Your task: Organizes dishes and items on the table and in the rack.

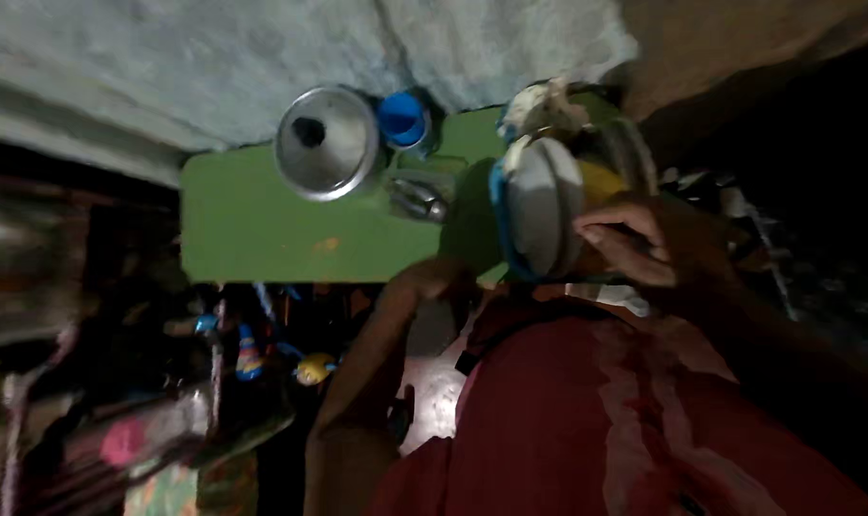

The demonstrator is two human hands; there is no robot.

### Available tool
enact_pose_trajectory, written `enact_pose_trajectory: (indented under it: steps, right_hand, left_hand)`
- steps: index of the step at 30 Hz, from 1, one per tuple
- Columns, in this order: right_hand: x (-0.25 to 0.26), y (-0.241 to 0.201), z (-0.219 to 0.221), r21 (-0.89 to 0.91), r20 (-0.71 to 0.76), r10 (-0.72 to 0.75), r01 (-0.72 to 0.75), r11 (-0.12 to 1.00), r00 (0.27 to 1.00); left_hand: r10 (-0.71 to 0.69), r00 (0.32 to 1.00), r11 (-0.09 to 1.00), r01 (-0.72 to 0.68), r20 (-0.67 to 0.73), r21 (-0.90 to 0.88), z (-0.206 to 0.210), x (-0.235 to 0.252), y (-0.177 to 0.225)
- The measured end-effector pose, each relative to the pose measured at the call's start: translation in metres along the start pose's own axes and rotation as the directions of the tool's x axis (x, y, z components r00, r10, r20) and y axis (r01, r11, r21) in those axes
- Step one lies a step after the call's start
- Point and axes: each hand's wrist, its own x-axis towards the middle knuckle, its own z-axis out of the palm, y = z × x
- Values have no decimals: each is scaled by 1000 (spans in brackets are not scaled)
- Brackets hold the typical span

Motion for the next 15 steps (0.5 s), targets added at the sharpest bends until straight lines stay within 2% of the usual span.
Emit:
enact_pose_trajectory:
  steps: [2,4,7,10,13,15]
  right_hand:
    - [16,-25,7,32,67,-65,63,998,996]
    - [31,-47,18,94,130,-163,152,984,978]
    - [46,-70,37,161,204,-357,329,931,911]
    - [49,-93,55,173,259,-466,435,884,846]
    - [49,-108,66,214,291,-525,480,851,800]
    - [49,-116,70,249,315,-541,482,840,780]
  left_hand:
    - [19,993,994,-32,-119,-107,-39,11,-19]
    - [-49,976,989,19,-211,-145,-81,16,-20]
    - [-95,944,994,105,-315,15,-120,21,-2]
    - [-118,927,964,194,-357,184,-125,14,26]
    - [-135,915,951,228,-380,211,-117,2,47]
    - [-99,900,960,198,-423,197,-108,-8,51]
